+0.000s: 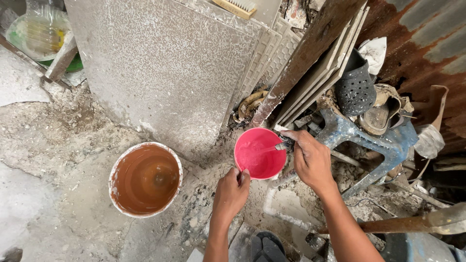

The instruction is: The person cleans a white bucket with a cloth, then mixes a white powder with water in the bucket. They fill a pink cup with water from a tap and pour it into the bucket, repeating the process. Finally, they carry the bucket across the room.

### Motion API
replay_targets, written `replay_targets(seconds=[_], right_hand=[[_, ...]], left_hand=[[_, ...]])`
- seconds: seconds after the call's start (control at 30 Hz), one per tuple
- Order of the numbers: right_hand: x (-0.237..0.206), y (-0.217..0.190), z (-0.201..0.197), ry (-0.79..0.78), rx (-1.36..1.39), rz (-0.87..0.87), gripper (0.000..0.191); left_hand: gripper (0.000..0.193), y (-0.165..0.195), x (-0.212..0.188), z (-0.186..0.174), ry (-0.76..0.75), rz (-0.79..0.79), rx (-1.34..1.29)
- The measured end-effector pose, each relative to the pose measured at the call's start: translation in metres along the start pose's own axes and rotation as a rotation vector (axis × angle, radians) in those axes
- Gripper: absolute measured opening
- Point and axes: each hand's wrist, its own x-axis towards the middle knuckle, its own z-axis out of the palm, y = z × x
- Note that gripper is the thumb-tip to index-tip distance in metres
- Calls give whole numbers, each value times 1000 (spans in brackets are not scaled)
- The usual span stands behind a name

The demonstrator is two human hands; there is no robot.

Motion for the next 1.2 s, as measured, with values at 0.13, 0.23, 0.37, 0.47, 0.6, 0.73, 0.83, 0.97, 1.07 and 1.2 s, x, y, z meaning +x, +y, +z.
replay_targets(seconds=[0.13, 0.23, 0.37, 0.47, 0.6, 0.73, 0.83, 0.97, 1.07, 1.2], right_hand=[[-1, 1, 2, -19, -14, 51, 42], [-2, -1, 4, -30, -18, 62, 42], [-1, -2, 5, -20, -10, 25, 42], [-1, -2, 5, -14, -12, 15, 42], [-1, -2, 5, -19, -25, 30, 41], [-1, -3, 4, -19, -17, 21, 42], [-2, -4, 3, -19, -16, 29, 42], [-1, -4, 3, -15, -7, 19, 42], [-1, -4, 4, -33, -11, 60, 42], [-1, -4, 4, -41, -20, 70, 44]], left_hand=[[32, -3, 1, 0, -7, -2, 17], [31, -7, 0, -3, -27, -22, 14], [31, -9, 0, -6, -10, -22, 9], [31, -10, 0, -7, -5, -37, 19], [28, -12, 1, -8, 2, -24, 16], [29, -13, 1, -9, 8, -33, 16], [30, -13, 2, -9, 4, -48, 25], [31, -14, 2, -9, -4, -71, 24], [34, -15, 3, -8, 13, -54, 51], [34, -18, 6, -5, -23, -79, 56]])
